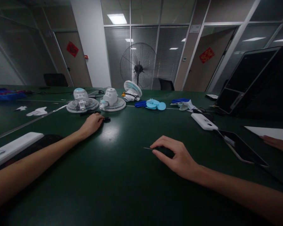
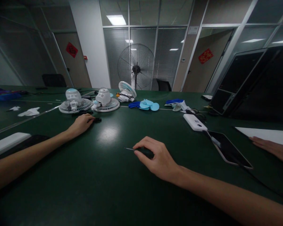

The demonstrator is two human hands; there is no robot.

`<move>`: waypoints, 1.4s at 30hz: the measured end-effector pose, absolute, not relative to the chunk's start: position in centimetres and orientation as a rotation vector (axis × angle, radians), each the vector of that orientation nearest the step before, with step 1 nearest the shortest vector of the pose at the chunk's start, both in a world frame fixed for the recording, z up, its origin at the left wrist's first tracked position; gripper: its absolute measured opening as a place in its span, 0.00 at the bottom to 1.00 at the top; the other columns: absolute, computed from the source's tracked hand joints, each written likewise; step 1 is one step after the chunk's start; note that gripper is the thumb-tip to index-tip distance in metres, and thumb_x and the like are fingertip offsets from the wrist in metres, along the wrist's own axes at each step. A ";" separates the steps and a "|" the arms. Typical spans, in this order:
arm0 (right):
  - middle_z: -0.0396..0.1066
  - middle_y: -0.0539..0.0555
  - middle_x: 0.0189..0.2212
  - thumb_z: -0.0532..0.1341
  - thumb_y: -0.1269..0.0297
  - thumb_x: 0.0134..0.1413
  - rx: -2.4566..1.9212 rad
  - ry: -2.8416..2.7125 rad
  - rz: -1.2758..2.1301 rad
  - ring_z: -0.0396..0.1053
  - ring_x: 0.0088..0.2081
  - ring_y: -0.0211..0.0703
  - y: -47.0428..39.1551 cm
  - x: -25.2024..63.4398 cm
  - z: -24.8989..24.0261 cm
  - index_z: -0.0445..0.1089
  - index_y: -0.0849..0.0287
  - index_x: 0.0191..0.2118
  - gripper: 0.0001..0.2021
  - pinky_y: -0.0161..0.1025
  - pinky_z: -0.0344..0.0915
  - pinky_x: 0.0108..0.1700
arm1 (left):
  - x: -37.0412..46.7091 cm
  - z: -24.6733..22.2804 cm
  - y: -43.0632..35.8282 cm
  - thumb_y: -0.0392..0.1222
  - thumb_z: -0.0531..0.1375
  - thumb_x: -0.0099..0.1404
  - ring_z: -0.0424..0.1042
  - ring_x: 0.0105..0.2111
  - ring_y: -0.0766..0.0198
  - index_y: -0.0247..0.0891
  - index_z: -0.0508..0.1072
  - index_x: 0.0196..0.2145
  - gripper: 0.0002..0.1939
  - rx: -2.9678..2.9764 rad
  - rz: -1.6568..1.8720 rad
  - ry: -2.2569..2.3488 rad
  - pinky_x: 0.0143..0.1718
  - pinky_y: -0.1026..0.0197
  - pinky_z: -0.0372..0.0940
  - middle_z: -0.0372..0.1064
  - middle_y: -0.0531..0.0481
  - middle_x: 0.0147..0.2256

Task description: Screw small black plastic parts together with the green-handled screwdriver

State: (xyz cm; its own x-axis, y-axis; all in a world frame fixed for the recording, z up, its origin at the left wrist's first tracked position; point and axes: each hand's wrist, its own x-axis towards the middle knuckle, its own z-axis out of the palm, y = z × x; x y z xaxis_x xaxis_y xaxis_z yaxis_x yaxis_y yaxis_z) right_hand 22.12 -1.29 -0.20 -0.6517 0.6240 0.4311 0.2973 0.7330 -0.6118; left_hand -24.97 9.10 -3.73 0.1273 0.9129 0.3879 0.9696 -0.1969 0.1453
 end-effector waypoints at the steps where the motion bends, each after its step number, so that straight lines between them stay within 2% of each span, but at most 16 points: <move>1: 0.76 0.54 0.46 0.63 0.64 0.70 -0.692 -2.290 0.666 0.75 0.46 0.45 -1.3 22.1 -0.2 0.75 0.54 0.52 0.08 0.41 0.75 0.47 | -24.9 -3.7 9.0 0.43 0.54 0.70 0.76 0.46 0.46 0.36 0.82 0.49 0.20 -2.234 -0.624 -1.911 0.50 0.49 0.70 0.75 0.36 0.49; 6: 0.76 0.54 0.46 0.63 0.64 0.70 -0.678 -2.290 0.681 0.75 0.47 0.45 -1.2 22.1 -0.4 0.76 0.54 0.52 0.08 0.41 0.75 0.48 | -24.3 -3.4 8.5 0.45 0.55 0.69 0.75 0.45 0.48 0.36 0.81 0.49 0.20 -2.177 -0.714 -1.962 0.49 0.51 0.71 0.72 0.37 0.49; 15: 0.76 0.55 0.46 0.63 0.65 0.70 -0.662 -2.304 0.678 0.75 0.47 0.46 -1.3 22.2 -0.2 0.75 0.55 0.51 0.08 0.41 0.75 0.47 | -24.0 -2.7 8.2 0.48 0.56 0.69 0.75 0.46 0.47 0.36 0.82 0.45 0.19 -2.155 -0.746 -2.051 0.50 0.51 0.69 0.75 0.36 0.48; 20: 0.75 0.55 0.47 0.62 0.65 0.71 -0.651 -2.299 0.708 0.75 0.47 0.45 -1.3 22.1 -0.3 0.75 0.55 0.52 0.08 0.40 0.74 0.47 | -23.2 -2.5 8.4 0.52 0.58 0.69 0.77 0.44 0.49 0.36 0.82 0.47 0.20 -2.057 -0.958 -2.178 0.48 0.53 0.71 0.78 0.38 0.46; 24: 0.76 0.54 0.46 0.63 0.66 0.70 -0.660 -2.309 0.671 0.75 0.46 0.44 -1.2 22.0 -0.3 0.75 0.56 0.51 0.08 0.41 0.73 0.48 | -22.2 -2.3 8.4 0.54 0.59 0.69 0.78 0.45 0.51 0.36 0.82 0.46 0.21 -2.112 -1.037 -2.110 0.49 0.53 0.70 0.79 0.39 0.49; 29: 0.76 0.54 0.46 0.63 0.66 0.70 -0.642 -2.317 0.662 0.75 0.46 0.44 -1.3 22.0 -0.1 0.75 0.56 0.52 0.08 0.40 0.73 0.48 | -21.9 -2.1 8.3 0.55 0.61 0.68 0.80 0.43 0.49 0.38 0.83 0.46 0.20 -2.155 -1.025 -2.192 0.48 0.53 0.71 0.82 0.42 0.45; 42: 0.76 0.56 0.47 0.62 0.64 0.71 -0.630 -2.326 0.672 0.75 0.47 0.46 -1.2 22.1 -0.3 0.75 0.56 0.52 0.09 0.42 0.75 0.47 | -21.9 -1.8 8.2 0.57 0.60 0.66 0.79 0.43 0.50 0.41 0.83 0.50 0.24 -2.211 -0.948 -2.189 0.47 0.53 0.71 0.82 0.44 0.44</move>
